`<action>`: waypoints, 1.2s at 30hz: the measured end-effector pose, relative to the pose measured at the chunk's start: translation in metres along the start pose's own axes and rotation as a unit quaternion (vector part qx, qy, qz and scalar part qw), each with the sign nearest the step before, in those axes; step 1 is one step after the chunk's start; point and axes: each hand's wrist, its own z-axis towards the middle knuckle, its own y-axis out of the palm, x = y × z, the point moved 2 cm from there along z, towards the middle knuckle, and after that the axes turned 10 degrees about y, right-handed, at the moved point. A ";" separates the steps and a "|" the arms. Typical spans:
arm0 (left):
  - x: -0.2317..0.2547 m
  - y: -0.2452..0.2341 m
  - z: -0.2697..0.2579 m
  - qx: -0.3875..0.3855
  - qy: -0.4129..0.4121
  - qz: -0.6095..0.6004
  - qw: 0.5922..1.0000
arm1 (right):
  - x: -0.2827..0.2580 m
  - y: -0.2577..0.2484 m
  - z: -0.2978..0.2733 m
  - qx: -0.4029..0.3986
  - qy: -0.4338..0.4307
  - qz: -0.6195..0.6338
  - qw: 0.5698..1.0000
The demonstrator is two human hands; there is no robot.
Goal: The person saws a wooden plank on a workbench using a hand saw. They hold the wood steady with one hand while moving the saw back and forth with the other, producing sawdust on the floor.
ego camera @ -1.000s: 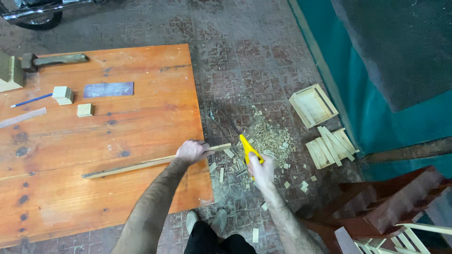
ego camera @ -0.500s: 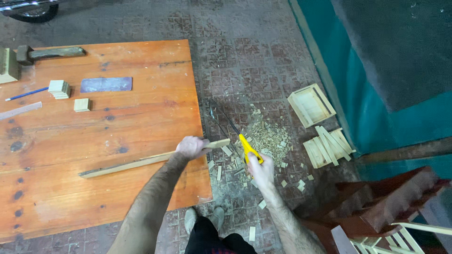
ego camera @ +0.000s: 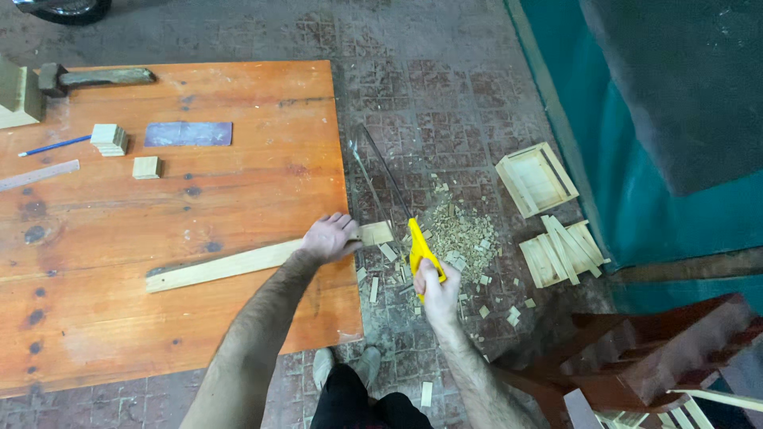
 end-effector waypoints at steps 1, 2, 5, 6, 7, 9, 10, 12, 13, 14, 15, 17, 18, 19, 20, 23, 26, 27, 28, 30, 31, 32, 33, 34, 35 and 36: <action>0.003 -0.001 -0.002 -0.002 -0.001 -0.001 1.000 | 0.003 0.002 -0.001 0.000 0.002 0.000 1.000; 0.003 -0.001 -0.005 -0.012 -0.015 -0.017 1.000 | 0.006 0.005 -0.001 -0.006 -0.004 0.005 1.000; 0.001 0.010 -0.013 -0.027 -0.045 -0.063 0.997 | 0.027 0.012 -0.002 -0.010 -0.008 0.021 1.000; 0.001 0.016 -0.018 -0.030 -0.060 -0.095 0.993 | 0.038 0.014 -0.003 -0.006 -0.006 0.032 0.999; 0.003 0.015 -0.019 -0.034 -0.064 -0.096 0.993 | 0.048 0.014 -0.005 -0.008 -0.001 0.032 0.999; 0.005 0.012 -0.016 -0.026 -0.076 -0.105 0.991 | 0.066 0.013 -0.006 -0.012 -0.013 0.037 0.999; 0.006 0.008 -0.014 -0.028 -0.080 -0.105 0.991 | 0.068 0.016 -0.007 -0.015 -0.010 0.038 0.999; 0.008 0.000 -0.010 -0.012 -0.091 -0.125 0.988 | 0.071 0.021 -0.010 -0.030 0.003 0.020 0.999; 0.007 0.000 -0.010 -0.015 -0.094 -0.125 0.988 | 0.074 0.023 -0.011 -0.032 0.007 0.020 0.999; 0.007 0.000 -0.009 -0.018 -0.090 -0.120 0.989 | 0.075 0.023 -0.011 -0.024 -0.010 -0.007 1.000; 0.008 0.000 -0.009 -0.021 -0.086 -0.114 0.990 | 0.076 0.023 -0.012 -0.016 -0.028 -0.034 0.999; 0.008 0.002 -0.008 -0.014 -0.082 -0.112 0.990 | 0.077 0.023 -0.012 -0.022 -0.039 -0.045 0.998; 0.007 0.002 -0.010 -0.005 -0.075 -0.108 0.991 | 0.077 0.024 -0.013 -0.026 -0.053 -0.054 0.997; 0.009 0.002 -0.010 -0.008 -0.077 -0.111 0.991 | 0.088 0.019 -0.012 -0.027 -0.049 -0.054 0.997; 0.010 0.002 -0.009 0.001 -0.079 -0.112 0.991 | 0.097 0.015 -0.010 -0.031 -0.065 -0.035 0.997; 0.012 -0.001 -0.005 0.002 -0.119 -0.126 0.985 | 0.099 0.010 -0.005 -0.030 -0.064 0.009 0.997; 0.020 -0.002 -0.001 -0.040 -0.187 -0.157 0.969 | 0.069 0.013 -0.009 -0.022 -0.053 0.000 0.998; 0.021 -0.003 0.000 -0.071 -0.219 -0.168 0.959 | 0.055 0.016 -0.010 -0.026 -0.061 -0.033 0.997; 0.022 -0.004 0.005 -0.071 -0.220 -0.169 0.958 | 0.047 0.018 -0.009 -0.026 -0.060 -0.034 0.997; 0.022 -0.006 0.012 -0.147 -0.234 -0.164 0.947 | 0.031 0.024 -0.008 -0.040 -0.024 0.016 0.999; 0.022 -0.008 0.014 -0.146 -0.236 -0.165 0.946 | 0.028 0.025 -0.007 -0.041 -0.023 0.014 0.999; 0.023 -0.008 0.016 -0.170 -0.234 -0.165 0.943 | 0.026 0.025 -0.007 -0.037 -0.033 -0.005 0.999; 0.024 -0.009 0.018 -0.195 -0.232 -0.164 0.939 | 0.023 0.025 -0.006 -0.033 -0.042 -0.024 0.998; 0.025 -0.009 0.016 -0.193 -0.233 -0.165 0.939 | 0.023 0.026 -0.007 -0.035 -0.043 -0.026 0.998; 0.027 -0.010 0.016 -0.161 -0.196 -0.156 0.955 | 0.023 0.027 -0.007 -0.043 -0.058 -0.015 0.997; 0.028 -0.012 0.014 -0.129 -0.159 -0.144 0.968 | 0.024 0.030 -0.007 -0.052 -0.072 -0.003 0.996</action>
